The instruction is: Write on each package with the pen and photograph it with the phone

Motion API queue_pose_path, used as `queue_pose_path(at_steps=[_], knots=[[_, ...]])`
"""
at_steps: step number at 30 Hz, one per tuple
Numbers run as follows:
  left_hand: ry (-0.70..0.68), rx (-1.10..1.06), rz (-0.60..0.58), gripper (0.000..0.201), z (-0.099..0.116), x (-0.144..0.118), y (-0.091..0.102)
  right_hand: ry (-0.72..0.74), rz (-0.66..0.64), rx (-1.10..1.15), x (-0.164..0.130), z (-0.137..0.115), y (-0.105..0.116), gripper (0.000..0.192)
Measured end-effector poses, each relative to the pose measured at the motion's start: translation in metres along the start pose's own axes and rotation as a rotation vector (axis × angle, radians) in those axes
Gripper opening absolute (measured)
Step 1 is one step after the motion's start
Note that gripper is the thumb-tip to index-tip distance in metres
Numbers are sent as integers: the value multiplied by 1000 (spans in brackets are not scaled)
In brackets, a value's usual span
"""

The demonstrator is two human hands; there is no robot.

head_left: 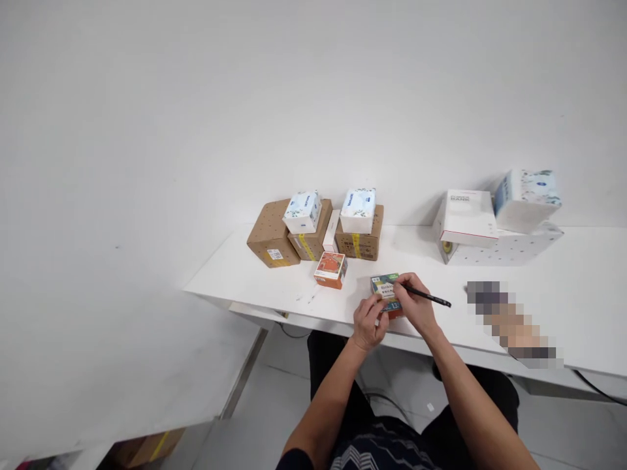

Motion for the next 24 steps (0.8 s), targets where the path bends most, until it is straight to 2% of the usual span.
queue_pose_path(at_steps=[5,10,17,24], knots=[[6,-23,0,27,-4,0,-3,31,-110,-75,5,5,-12,19],[-7,-37,15,24,-8,-3,-5,30,-101,-144,7,6,-14,34],[0,-20,-11,24,-11,-6,-7,58,-62,-203,4,11,-14,35],[1,-50,13,24,-9,-4,-6,92,-71,-231,5,7,-16,33]])
Point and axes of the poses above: each hand's wrist, its own x-axis towards the middle knuckle, its own y-axis out of the back of the hand, z = x × y, the point moved 4 cm from there along x, towards the middle knuckle, and after that the axes turned 12 degrees about z, right-handed, at the moved point
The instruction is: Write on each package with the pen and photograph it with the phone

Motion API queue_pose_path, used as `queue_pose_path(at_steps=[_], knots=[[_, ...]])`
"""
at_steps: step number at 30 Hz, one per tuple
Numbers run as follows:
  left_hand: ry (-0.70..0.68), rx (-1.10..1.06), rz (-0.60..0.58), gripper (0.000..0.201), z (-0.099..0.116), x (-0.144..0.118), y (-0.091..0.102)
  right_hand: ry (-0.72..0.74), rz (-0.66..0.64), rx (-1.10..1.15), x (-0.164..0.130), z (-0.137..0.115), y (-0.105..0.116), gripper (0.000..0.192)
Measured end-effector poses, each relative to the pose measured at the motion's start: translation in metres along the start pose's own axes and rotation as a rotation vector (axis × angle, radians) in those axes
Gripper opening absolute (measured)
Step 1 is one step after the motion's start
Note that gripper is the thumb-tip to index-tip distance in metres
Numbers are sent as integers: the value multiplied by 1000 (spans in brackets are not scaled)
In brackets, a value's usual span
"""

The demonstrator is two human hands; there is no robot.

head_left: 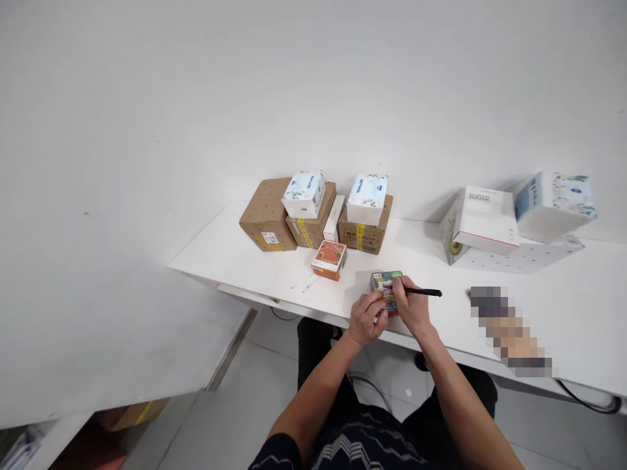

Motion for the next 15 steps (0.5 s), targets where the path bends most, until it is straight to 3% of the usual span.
queue_pose_path(at_steps=[15], knots=[[-4,29,-21,24,-1,-2,0,8,9,0,1,-3,0,34]])
Point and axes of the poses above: each hand's wrist, its own x-axis towards the middle knuckle, its own y-axis out of the back of the hand, z = x × y, the point moved 4 cm from there along x, towards the middle knuckle, and after that the axes turned 12 degrees about z, right-handed, at the moved point
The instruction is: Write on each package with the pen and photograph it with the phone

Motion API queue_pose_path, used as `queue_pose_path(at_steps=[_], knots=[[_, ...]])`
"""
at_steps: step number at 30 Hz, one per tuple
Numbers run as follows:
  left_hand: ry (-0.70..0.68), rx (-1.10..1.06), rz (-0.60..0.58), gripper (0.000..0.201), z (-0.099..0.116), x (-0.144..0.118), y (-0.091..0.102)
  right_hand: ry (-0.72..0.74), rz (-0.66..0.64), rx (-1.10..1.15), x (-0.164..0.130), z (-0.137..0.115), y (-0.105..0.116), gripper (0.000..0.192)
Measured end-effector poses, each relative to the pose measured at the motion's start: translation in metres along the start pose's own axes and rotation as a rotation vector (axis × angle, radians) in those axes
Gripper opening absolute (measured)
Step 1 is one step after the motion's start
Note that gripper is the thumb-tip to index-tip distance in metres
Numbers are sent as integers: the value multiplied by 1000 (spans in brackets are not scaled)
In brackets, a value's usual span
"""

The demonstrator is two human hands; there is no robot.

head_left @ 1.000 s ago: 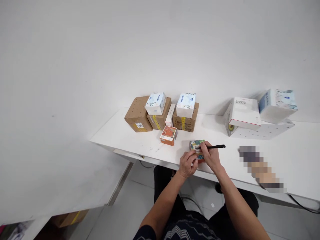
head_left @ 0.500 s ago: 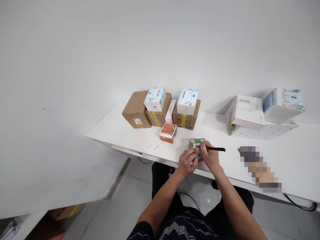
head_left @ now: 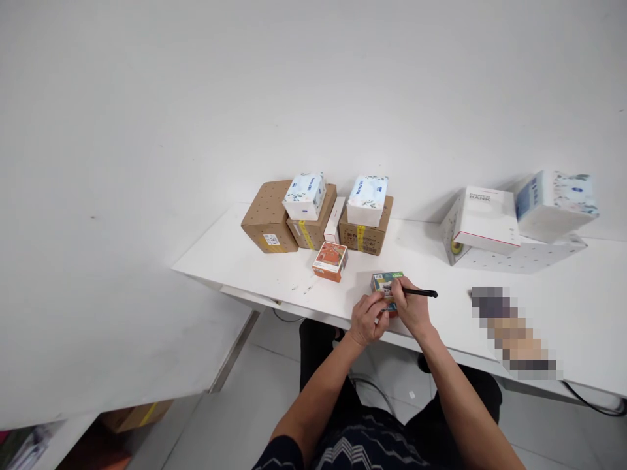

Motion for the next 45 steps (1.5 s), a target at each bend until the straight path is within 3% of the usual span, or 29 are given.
queue_pose_path(at_steps=[6,9,12,17,22,28,31,33,36,38,41,45], knots=[[16,11,-8,25,-1,-2,-1,-72,125,60,-5,10,5,34],[8,-6,9,25,0,-2,0,-114,259,65,-8,23,19,33],[8,-32,28,26,0,-3,1,-35,287,-68,-7,38,39,30],[40,28,44,27,-4,-8,1,187,17,-471,0,65,57,31],[59,35,55,26,-5,-10,2,341,-185,-894,2,78,47,46],[60,0,44,28,-6,-9,0,328,-190,-985,-1,80,47,53],[59,-8,42,28,-6,-10,0,292,-96,-977,-9,86,72,48],[61,-7,39,28,-6,-10,0,217,44,-986,-16,93,101,44],[71,-3,31,28,-6,-10,0,-27,244,-1044,-26,110,148,63],[78,-3,27,28,-6,-11,-1,-207,274,-1044,-31,120,169,79],[78,-11,28,28,-7,-11,-2,-367,180,-977,-31,128,178,85],[76,-19,39,27,-7,-11,-1,-417,143,-952,-25,125,172,69]])
Point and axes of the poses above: each hand's wrist, its own x-axis towards the middle knuckle, its own y-axis out of the back of the hand, z = x × y, the point moved 4 cm from there along x, towards the middle knuckle, and after that the axes turned 12 degrees about z, right-handed, at the moved point
